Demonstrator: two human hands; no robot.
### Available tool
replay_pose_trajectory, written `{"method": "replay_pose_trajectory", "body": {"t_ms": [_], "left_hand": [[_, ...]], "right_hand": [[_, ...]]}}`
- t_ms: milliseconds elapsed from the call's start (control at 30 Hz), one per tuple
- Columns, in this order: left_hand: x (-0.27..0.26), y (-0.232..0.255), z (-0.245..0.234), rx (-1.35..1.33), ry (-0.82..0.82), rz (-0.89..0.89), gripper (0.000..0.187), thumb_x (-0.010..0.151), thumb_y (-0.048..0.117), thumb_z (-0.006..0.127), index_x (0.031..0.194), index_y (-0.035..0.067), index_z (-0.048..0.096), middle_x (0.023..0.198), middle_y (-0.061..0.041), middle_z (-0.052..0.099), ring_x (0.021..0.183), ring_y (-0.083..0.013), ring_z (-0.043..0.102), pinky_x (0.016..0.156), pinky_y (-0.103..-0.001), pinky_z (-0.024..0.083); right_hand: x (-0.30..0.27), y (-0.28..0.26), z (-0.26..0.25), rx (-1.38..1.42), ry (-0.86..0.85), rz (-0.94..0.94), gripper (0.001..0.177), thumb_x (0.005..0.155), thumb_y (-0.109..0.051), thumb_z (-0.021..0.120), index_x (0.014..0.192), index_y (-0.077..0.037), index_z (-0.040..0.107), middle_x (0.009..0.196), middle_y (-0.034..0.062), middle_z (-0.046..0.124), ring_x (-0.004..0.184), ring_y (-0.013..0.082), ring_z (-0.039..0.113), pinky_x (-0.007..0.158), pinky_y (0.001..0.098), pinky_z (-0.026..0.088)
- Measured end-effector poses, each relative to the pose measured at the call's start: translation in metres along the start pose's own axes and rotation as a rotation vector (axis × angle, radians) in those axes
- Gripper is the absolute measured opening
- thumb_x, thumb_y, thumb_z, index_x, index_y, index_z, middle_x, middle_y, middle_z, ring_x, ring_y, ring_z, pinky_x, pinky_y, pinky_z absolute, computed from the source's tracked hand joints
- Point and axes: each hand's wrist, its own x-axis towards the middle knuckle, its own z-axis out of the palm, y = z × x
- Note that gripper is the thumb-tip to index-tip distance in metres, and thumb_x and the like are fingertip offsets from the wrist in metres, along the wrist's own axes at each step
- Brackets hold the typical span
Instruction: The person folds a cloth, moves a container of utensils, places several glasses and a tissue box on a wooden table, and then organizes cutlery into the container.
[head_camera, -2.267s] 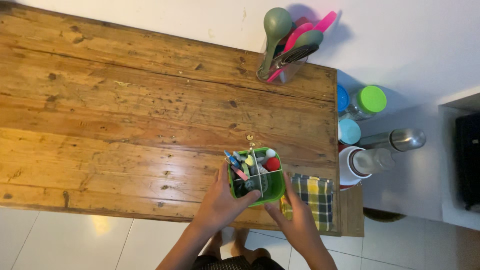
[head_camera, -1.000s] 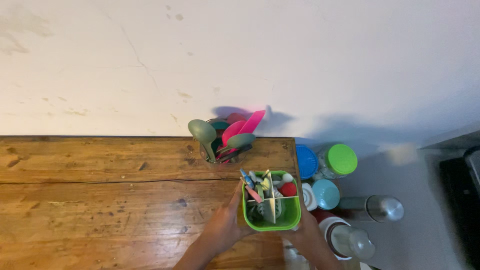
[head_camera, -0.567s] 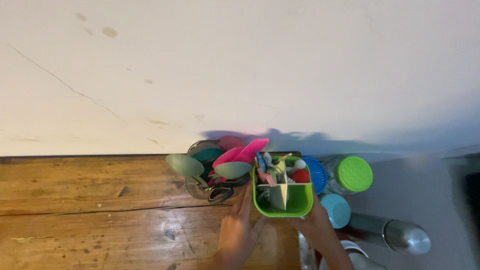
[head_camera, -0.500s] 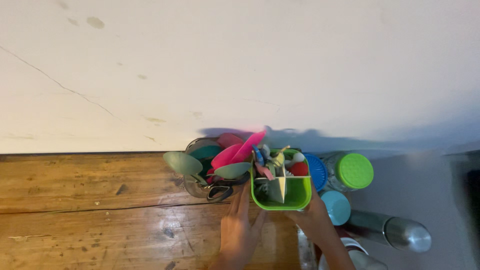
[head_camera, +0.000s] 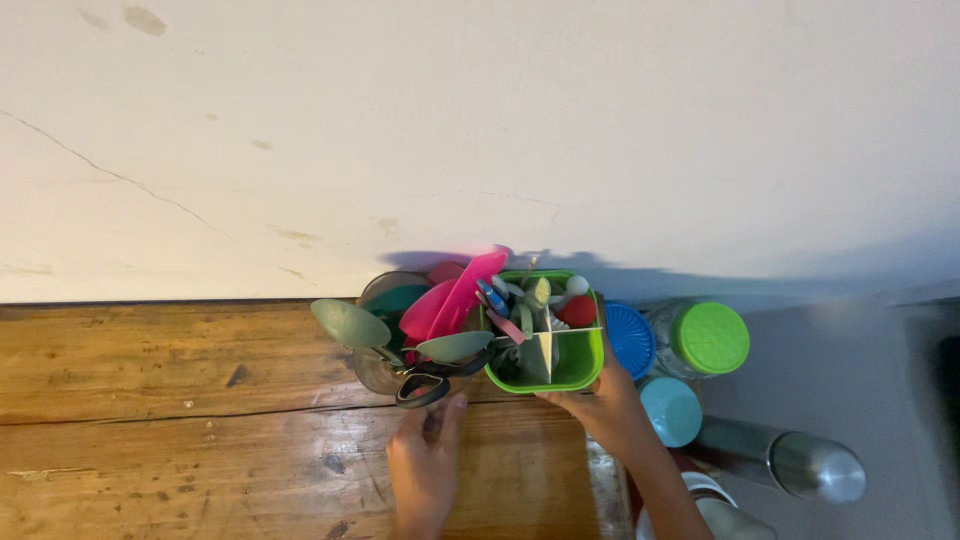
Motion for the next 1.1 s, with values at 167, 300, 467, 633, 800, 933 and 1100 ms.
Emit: {"method": "replay_pose_trajectory", "body": {"t_ms": [167,300,467,633,800,933,1100], "left_hand": [[0.016,-0.008,0.008,-0.182,-0.029,-0.034,0.022,0.087,0.018,0.075,0.106,0.007,0.077,0.08,-0.009,0.082,0.063,-0.0126,0.071,0.059,-0.031,0.055],[0.014,-0.006,0.008,-0.177,-0.026,0.02,0.022,0.088,0.018,0.075,0.106,0.006,0.078,0.082,-0.01,0.082,0.065,-0.0133,0.072,0.061,-0.03,0.056],[0.015,0.003,0.008,-0.119,-0.034,0.009,0.025,0.088,0.024,0.074,0.106,0.008,0.079,0.086,-0.012,0.081,0.063,-0.0136,0.071,0.061,-0.031,0.055],[0.014,0.011,0.008,-0.096,-0.034,-0.088,0.03,0.087,0.03,0.073,0.109,0.01,0.079,0.078,-0.016,0.079,0.064,-0.0158,0.074,0.063,-0.033,0.056],[0.013,0.008,-0.004,-0.001,-0.073,0.008,0.03,0.089,0.033,0.074,0.102,0.007,0.08,0.081,-0.017,0.076,0.066,-0.0213,0.072,0.064,-0.035,0.055],[-0.007,0.003,-0.019,-0.044,-0.082,0.152,0.03,0.09,0.031,0.073,0.095,0.003,0.079,0.082,-0.017,0.078,0.065,-0.0211,0.072,0.063,-0.034,0.055],[-0.048,-0.006,-0.043,0.001,-0.217,-0.027,0.033,0.09,0.035,0.071,0.098,0.004,0.078,0.078,-0.015,0.078,0.06,-0.0242,0.069,0.06,-0.035,0.054]], "right_hand": [[0.004,0.006,0.0,0.026,-0.022,0.015,0.069,0.076,0.001,0.083,0.137,-0.003,0.051,0.122,0.0072,0.071,0.112,0.0145,0.066,0.096,0.0329,0.056],[0.005,0.005,0.001,0.076,-0.008,0.058,0.072,0.076,-0.001,0.081,0.139,-0.006,0.048,0.121,0.0053,0.071,0.111,0.0132,0.068,0.094,0.0325,0.057],[0.002,0.0,0.002,-0.057,-0.002,0.043,0.062,0.077,-0.007,0.086,0.132,-0.003,0.057,0.121,0.0074,0.074,0.111,0.0148,0.068,0.095,0.0335,0.055],[0.004,-0.007,0.003,-0.074,0.017,-0.008,0.067,0.074,-0.012,0.087,0.133,-0.004,0.055,0.12,0.0075,0.072,0.11,0.016,0.068,0.094,0.0338,0.055],[-0.007,0.004,0.007,-0.243,0.018,0.034,0.066,0.076,-0.02,0.088,0.133,-0.004,0.059,0.127,0.01,0.072,0.117,0.0195,0.068,0.1,0.0364,0.052],[-0.04,0.012,0.024,-0.202,0.171,-0.107,0.095,0.078,-0.025,0.086,0.152,-0.001,0.033,0.151,0.018,0.048,0.136,0.0269,0.051,0.107,0.0427,0.045],[-0.11,-0.003,0.038,-0.381,0.112,0.077,0.115,0.08,-0.031,0.083,0.165,-0.006,0.008,0.169,0.0187,0.025,0.146,0.0313,0.033,0.108,0.0466,0.041]]}}
